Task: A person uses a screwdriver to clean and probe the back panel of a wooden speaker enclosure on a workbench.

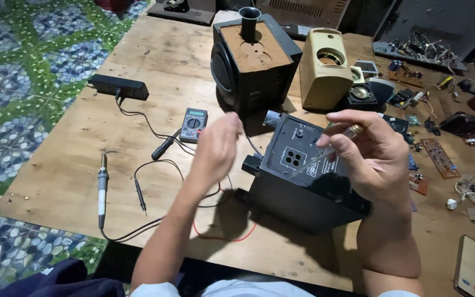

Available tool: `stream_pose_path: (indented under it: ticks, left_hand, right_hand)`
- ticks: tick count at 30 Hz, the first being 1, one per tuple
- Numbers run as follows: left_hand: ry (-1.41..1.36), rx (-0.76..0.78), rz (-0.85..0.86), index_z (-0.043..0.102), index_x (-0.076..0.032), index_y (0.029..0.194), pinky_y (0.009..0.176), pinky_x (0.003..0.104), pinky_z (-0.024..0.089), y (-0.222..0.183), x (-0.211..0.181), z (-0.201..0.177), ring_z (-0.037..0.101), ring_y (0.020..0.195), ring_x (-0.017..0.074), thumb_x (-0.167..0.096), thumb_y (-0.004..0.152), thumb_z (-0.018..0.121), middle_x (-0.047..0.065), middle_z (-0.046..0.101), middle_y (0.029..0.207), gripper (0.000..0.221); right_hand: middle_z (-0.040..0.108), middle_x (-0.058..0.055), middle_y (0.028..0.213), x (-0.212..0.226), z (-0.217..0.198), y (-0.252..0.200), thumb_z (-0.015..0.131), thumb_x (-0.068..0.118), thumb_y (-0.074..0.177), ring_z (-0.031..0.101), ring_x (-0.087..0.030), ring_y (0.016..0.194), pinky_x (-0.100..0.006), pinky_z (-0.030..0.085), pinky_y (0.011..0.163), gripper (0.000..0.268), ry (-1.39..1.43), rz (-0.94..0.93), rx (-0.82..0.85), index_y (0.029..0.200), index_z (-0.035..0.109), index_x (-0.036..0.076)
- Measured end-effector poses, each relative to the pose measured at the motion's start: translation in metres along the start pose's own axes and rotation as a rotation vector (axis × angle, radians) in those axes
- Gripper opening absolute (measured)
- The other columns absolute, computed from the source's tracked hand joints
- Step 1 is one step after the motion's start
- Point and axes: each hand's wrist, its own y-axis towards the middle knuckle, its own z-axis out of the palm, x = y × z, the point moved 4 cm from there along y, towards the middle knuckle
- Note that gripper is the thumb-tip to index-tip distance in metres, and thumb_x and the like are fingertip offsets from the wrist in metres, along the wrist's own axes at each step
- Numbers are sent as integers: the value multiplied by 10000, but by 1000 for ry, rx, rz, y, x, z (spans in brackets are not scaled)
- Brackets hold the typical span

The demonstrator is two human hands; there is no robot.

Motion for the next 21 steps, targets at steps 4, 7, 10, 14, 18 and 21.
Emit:
stream_pose_path:
  ticks: [4, 7, 10, 14, 18, 21]
  left_hand:
    - [94, 16, -47, 495, -78, 863, 593, 477, 378, -26, -33, 21, 525, 637, 314, -331, 1094, 263, 112, 512, 724, 414]
    - [24, 90, -88, 557, -83, 1147, 643, 475, 449, -35, -40, 35, 648, 742, 386, -360, 1078, 245, 157, 658, 853, 423]
    - [45, -95, 76, 589, -63, 1280, 813, 442, 550, -44, -41, 40, 708, 1003, 339, -260, 1107, 296, 124, 707, 1192, 393]
    - [209, -202, 311, 646, -64, 1300, 619, 394, 508, -50, -28, 48, 675, 762, 281, -239, 1122, 355, 98, 716, 1007, 383]
    - [176, -232, 476, 687, -27, 1273, 583, 367, 523, -45, -13, 51, 737, 757, 263, -197, 1127, 351, 137, 783, 1121, 404]
    - [180, -278, 485, 690, -30, 1294, 507, 358, 401, -48, -8, 55, 525, 536, 218, -185, 1137, 334, 73, 582, 700, 419]
  right_hand:
    - [747, -166, 951, 8, 6, 9, 604, 77, 1018, 749, -168, 804, -228, 642, 691, 302, -99, -54, 67, 1283, 573, -65]
    - [736, -169, 953, 11, 9, 12, 626, 82, 1015, 766, -167, 799, -215, 638, 685, 284, -175, -101, 58, 1258, 596, -62]
    - [720, -193, 988, 11, 9, 10, 632, 72, 1022, 772, -199, 854, -233, 634, 706, 288, -211, -164, 32, 1258, 594, -88]
    - [722, -189, 975, 9, 11, 9, 639, 58, 1029, 769, -196, 833, -227, 605, 679, 268, -259, -160, 27, 1254, 602, -83]
    - [727, -176, 951, 4, 11, 9, 659, 34, 1019, 735, -174, 828, -239, 618, 753, 277, -248, -157, 5, 1256, 610, -100]
    - [737, -164, 944, 1, 12, 10, 649, 61, 1033, 747, -170, 821, -235, 593, 730, 261, -270, -144, 7, 1254, 611, -73]
